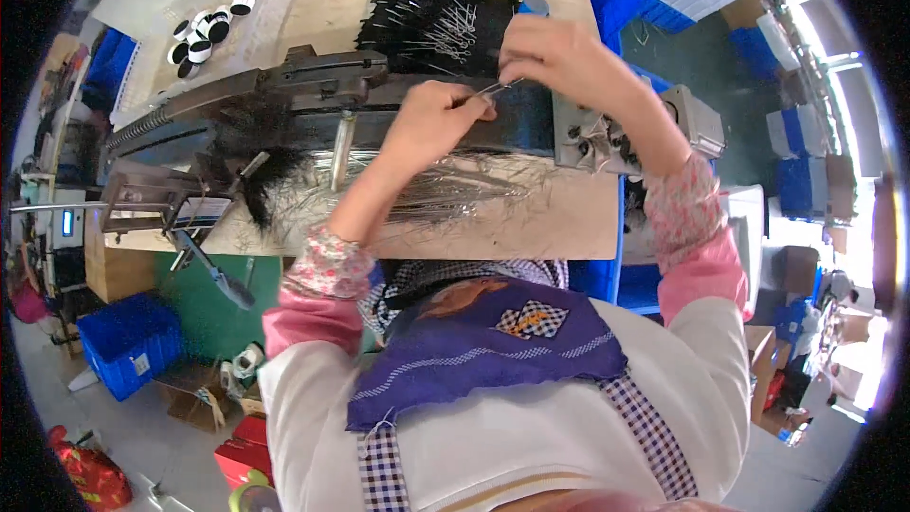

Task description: Assembling small brush components using a specialized industrial jig and adhesive.

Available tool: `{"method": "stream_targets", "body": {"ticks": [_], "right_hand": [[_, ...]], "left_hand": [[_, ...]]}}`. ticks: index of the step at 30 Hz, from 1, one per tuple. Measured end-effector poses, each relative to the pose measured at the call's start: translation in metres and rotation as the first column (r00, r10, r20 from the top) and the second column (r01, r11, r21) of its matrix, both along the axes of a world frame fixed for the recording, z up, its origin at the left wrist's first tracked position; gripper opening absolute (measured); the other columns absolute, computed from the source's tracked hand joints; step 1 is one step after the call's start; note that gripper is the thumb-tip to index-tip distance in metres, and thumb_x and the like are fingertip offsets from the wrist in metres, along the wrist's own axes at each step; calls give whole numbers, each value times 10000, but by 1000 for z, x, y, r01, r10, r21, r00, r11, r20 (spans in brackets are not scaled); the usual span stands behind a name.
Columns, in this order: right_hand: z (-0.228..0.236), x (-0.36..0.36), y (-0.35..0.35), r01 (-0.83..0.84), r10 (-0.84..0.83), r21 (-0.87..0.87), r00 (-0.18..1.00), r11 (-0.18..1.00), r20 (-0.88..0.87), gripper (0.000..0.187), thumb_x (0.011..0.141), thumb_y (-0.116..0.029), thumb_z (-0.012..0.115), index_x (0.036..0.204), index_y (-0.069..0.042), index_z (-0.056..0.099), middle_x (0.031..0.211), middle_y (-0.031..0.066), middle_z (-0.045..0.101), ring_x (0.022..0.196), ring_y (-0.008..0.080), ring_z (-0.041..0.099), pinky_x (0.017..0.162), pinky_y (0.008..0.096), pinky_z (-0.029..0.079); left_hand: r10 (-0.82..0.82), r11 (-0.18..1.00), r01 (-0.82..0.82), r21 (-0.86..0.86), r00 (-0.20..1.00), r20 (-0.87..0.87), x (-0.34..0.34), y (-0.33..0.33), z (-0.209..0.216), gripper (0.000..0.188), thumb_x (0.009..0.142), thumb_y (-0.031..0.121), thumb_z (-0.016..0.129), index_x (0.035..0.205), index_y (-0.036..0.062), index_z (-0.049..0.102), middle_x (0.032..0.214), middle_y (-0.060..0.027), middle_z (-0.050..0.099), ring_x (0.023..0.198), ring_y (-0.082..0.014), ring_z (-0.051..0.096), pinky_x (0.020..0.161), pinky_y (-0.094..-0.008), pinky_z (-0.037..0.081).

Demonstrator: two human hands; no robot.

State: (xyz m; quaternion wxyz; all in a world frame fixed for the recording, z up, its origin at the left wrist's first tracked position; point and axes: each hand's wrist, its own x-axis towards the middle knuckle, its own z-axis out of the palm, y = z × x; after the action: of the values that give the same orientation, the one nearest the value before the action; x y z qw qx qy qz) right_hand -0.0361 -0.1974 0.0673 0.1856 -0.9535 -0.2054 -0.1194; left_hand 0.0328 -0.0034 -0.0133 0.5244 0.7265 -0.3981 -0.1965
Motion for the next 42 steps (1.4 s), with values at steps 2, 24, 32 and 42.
{"method": "stream_targets", "body": {"ticks": [2,24,32,42], "right_hand": [[-6,-2,17,-23,30,-87,996,996,81,169,773,-192,643,832,-52,570,781,96,547,822,293,589,687,394,481],[-37,52,70,28,-47,174,993,984,108,135,762,-118,669,869,-36,676,849,106,654,781,299,631,704,367,510],[-31,-25,97,11,-42,141,974,990,224,221,819,-66,519,1029,-75,589,936,112,563,811,334,631,660,410,537],[-107,-6,52,550,-563,-121,811,827,-161,146,893,-160,562,925,-27,512,915,178,547,799,386,595,656,447,491]], "left_hand": [[63,969,-180,169,842,536,-6,12,31,198,836,182,568,815,38,702,713,-151,652,677,-343,633,629,-402,509],[302,907,-421,-12,669,-679,-49,67,16,350,859,193,635,1073,-21,459,741,-115,603,530,-192,563,475,-260,448],[513,849,-508,143,730,-451,-23,150,-33,367,885,349,640,809,-3,569,590,-43,557,489,-111,526,430,-253,386],[567,484,-866,-126,420,-708,25,204,-51,275,968,237,505,870,-1,600,611,-2,480,416,-73,329,379,-234,225]]}}
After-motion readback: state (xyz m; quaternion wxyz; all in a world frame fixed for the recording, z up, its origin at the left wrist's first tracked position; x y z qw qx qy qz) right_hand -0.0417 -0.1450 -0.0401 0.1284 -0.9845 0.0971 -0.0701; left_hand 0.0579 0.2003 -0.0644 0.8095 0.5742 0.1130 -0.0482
